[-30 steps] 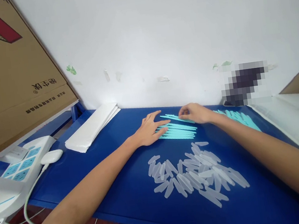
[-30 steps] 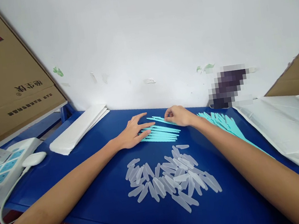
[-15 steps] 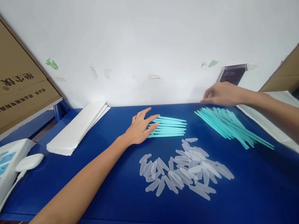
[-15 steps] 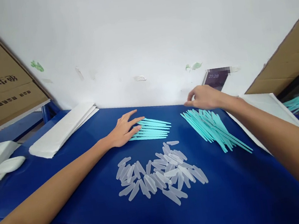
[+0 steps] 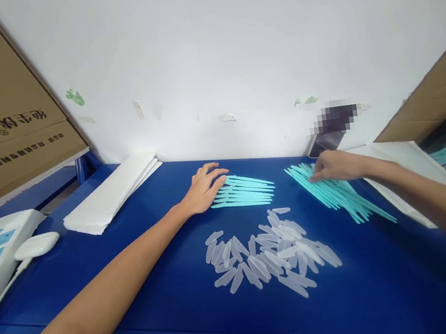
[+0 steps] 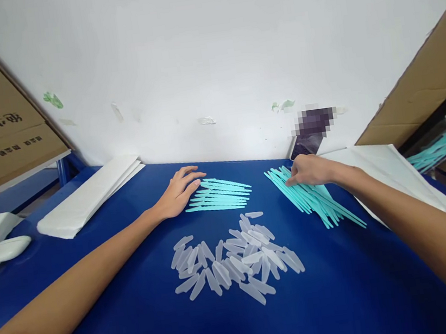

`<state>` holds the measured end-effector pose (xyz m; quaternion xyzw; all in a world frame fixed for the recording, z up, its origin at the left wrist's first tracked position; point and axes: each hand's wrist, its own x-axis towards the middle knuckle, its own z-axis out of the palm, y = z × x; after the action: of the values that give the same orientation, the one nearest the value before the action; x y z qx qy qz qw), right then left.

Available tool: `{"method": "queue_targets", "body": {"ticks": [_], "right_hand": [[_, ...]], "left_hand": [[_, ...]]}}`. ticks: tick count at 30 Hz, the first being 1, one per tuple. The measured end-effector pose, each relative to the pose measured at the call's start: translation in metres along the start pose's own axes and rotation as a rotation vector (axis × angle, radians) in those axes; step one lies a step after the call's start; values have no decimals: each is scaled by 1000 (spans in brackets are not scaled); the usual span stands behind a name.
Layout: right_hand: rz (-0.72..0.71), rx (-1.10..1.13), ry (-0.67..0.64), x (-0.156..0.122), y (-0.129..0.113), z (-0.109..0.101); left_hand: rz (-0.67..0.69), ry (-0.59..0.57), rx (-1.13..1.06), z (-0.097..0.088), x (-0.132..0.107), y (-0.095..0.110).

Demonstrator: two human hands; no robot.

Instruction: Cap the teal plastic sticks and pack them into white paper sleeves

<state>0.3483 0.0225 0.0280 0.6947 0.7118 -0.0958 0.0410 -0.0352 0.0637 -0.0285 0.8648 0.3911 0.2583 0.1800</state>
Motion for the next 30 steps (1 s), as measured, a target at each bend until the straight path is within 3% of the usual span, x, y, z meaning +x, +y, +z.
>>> {"method": "queue_targets", "body": {"ticks": [3,13,19,22,25,27,30], "right_hand": [[17,1,-118,3,-3,1],[-44,-4,-26,14,4,16],[-71,65,-21,14,7,-2],[-108,82,9,17,-12,-19],[-189,53,128,34,-48,-28],[-248,26,204,51,-78,-26],[-322,11,203,77,-122,-12]], "left_hand": [[-2,-1,0,0,0,0],[13,12,-17,1,0,-2],[26,26,-47,1,0,-2],[29,87,-118,2,2,-4],[-10,269,-255,2,5,-9],[-91,419,-371,2,8,-14],[-233,564,-522,1,10,-21]]}}
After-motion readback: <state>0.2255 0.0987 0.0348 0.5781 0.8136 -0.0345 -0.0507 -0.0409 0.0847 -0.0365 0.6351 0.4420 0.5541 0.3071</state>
